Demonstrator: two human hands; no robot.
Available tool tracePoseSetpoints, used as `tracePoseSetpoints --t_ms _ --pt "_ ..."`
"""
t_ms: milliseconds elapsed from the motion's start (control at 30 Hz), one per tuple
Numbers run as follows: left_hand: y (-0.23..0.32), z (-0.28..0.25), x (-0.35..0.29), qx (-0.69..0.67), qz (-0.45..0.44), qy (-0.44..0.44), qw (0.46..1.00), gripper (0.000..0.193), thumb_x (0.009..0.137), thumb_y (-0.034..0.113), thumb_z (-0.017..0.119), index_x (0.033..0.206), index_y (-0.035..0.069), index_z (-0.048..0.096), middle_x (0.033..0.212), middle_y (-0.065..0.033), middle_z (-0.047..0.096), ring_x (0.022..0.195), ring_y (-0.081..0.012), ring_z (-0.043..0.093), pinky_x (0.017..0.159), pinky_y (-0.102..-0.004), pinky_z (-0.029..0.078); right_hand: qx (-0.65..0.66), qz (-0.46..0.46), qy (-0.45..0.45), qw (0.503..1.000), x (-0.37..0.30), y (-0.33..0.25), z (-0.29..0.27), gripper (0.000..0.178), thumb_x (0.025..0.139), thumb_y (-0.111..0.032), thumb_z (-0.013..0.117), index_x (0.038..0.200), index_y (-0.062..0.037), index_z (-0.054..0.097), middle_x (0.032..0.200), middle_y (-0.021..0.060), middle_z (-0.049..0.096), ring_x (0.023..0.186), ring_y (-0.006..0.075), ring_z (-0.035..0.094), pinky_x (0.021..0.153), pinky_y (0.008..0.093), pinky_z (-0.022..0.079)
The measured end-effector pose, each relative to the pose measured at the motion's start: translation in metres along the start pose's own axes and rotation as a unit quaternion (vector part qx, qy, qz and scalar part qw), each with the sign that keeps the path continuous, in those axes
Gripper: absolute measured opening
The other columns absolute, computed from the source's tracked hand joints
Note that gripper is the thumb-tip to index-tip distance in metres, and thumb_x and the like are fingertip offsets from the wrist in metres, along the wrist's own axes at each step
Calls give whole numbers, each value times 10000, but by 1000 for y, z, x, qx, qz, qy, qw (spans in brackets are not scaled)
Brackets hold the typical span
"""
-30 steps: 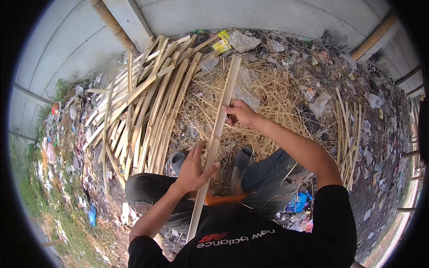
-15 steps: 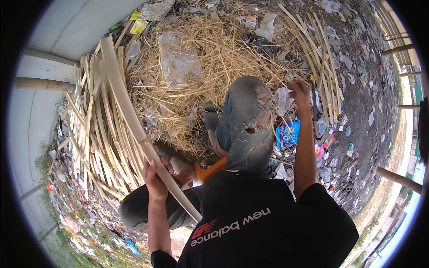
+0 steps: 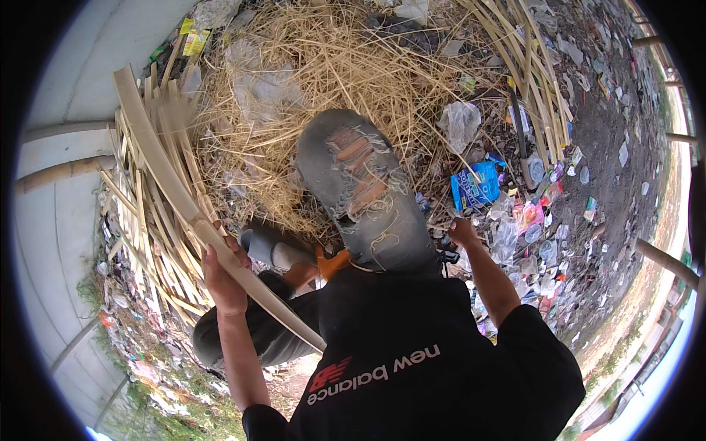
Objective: The person sits on a bed of straw and uses a knife to shave thin strips off a long bamboo pole. They hold the pole with their left hand and scrape the blade along its length with their right hand, creating a pile of bamboo shavings.
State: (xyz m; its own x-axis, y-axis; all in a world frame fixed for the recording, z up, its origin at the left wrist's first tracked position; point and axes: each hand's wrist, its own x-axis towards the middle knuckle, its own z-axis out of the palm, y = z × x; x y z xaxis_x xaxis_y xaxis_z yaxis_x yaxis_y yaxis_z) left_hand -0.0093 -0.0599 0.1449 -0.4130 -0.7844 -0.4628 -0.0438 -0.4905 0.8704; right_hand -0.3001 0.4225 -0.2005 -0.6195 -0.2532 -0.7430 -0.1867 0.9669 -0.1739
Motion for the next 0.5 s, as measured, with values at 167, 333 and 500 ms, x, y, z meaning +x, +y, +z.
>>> tracePoseSetpoints --t_ms 167,333,500 --pt "18 8 0 12 5 -16 1000 484 1051 474 484 1321 73 507 917 -29 561 711 -137 525 638 -274 440 108 61 249 961 15 -2 -14 233 802 -153 679 1030 -102 679 973 223 726 963 430 695 828 542 546" --pt "36 14 -21 22 85 -27 996 402 1099 348 378 1341 44 485 939 -60 546 694 -147 507 608 -271 432 128 33 431 893 63 -7 -75 261 814 -118 655 1064 -44 642 1051 237 666 1029 435 623 901 540 500" --pt "48 11 -51 63 135 15 989 480 1108 387 328 1395 22 451 950 -72 526 689 -147 487 613 -274 417 72 -31 324 943 116 5 -129 252 853 -151 646 1091 -65 647 1028 226 684 988 436 654 847 526 526"
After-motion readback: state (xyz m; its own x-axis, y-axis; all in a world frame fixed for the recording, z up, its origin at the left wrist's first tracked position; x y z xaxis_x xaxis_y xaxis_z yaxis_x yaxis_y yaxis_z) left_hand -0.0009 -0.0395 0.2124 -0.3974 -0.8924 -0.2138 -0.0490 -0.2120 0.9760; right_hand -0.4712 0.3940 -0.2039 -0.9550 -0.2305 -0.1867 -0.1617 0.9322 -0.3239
